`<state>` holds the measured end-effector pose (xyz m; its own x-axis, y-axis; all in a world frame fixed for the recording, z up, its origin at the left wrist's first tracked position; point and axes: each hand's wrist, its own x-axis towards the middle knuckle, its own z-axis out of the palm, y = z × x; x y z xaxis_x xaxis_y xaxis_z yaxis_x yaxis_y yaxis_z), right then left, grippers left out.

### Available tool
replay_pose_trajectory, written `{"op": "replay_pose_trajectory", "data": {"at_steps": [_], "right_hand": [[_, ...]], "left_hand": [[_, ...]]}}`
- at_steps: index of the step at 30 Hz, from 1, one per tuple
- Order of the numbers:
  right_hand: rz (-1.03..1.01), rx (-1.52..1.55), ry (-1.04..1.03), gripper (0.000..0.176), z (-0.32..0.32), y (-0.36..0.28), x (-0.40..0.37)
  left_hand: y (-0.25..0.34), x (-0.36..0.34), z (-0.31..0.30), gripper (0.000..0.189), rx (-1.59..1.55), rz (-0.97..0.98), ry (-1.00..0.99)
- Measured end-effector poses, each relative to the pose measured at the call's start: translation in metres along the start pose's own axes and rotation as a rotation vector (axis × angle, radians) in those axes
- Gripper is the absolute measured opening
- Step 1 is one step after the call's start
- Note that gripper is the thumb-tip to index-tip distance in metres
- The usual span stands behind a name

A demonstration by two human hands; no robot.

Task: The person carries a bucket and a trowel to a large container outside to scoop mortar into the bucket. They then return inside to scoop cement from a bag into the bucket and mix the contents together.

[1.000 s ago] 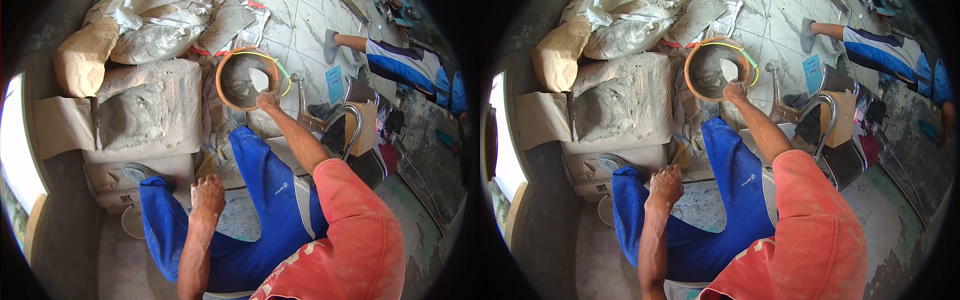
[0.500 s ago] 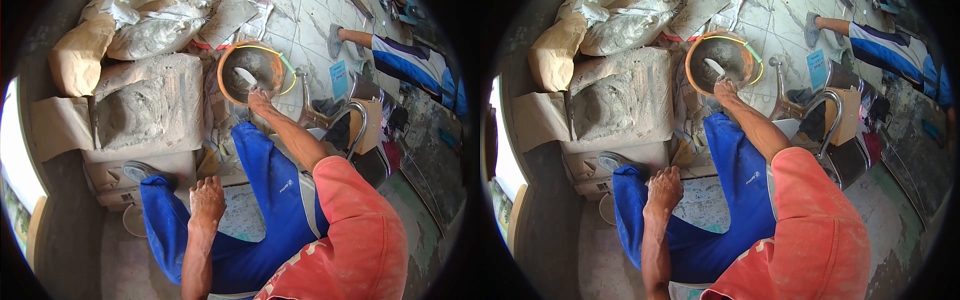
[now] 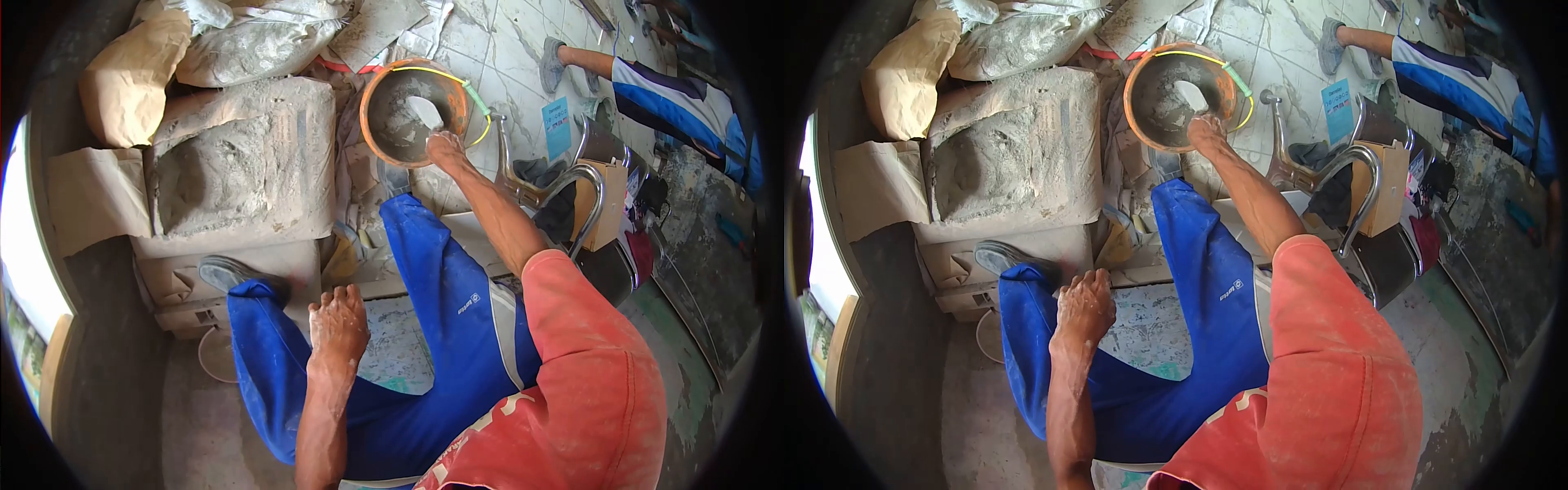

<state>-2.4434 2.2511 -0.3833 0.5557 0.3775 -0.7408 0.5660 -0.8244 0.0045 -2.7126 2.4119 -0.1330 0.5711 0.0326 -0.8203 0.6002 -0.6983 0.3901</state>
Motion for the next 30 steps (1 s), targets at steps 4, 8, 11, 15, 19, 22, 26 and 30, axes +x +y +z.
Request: {"op": "replay_pose_trajectory", "data": {"at_steps": [4,8,11,15,19,22,26,30], "right_hand": [[0.031,-0.01,0.064,0.03,-0.01,0.012,-0.027],[0.085,0.034,0.048,0.035,-0.03,0.015,-0.064],[-0.054,0.205,0.226,0.039,-0.061,-0.013,-0.112],[-0.286,0.28,0.162,0.033,-0.096,-0.093,-0.131],[-0.721,-0.006,0.193,0.027,-0.097,-0.21,-0.1],[-0.893,-0.311,0.205,0.028,-0.067,-0.283,-0.047],[-1.001,-0.5,0.32,0.026,-0.038,-0.339,0.014],[-0.938,-0.605,0.269,0.027,-0.042,-0.345,0.029]], "left_hand": [[0.001,-0.001,-0.004,0.021,0.039,0.021,-0.04],[0.002,-0.004,-0.014,0.023,0.03,-0.002,0.003],[0.0,-0.007,-0.015,0.021,0.026,-0.007,-0.004],[-0.002,-0.015,-0.02,0.022,-0.033,0.008,-0.02],[-0.007,-0.016,-0.011,0.022,-0.038,-0.042,-0.007],[-0.009,-0.016,-0.013,0.021,-0.143,-0.07,-0.018],[-0.008,-0.024,-0.012,0.014,-0.118,-0.101,0.09],[-0.014,-0.032,-0.015,0.014,-0.278,-0.111,0.131]]}}
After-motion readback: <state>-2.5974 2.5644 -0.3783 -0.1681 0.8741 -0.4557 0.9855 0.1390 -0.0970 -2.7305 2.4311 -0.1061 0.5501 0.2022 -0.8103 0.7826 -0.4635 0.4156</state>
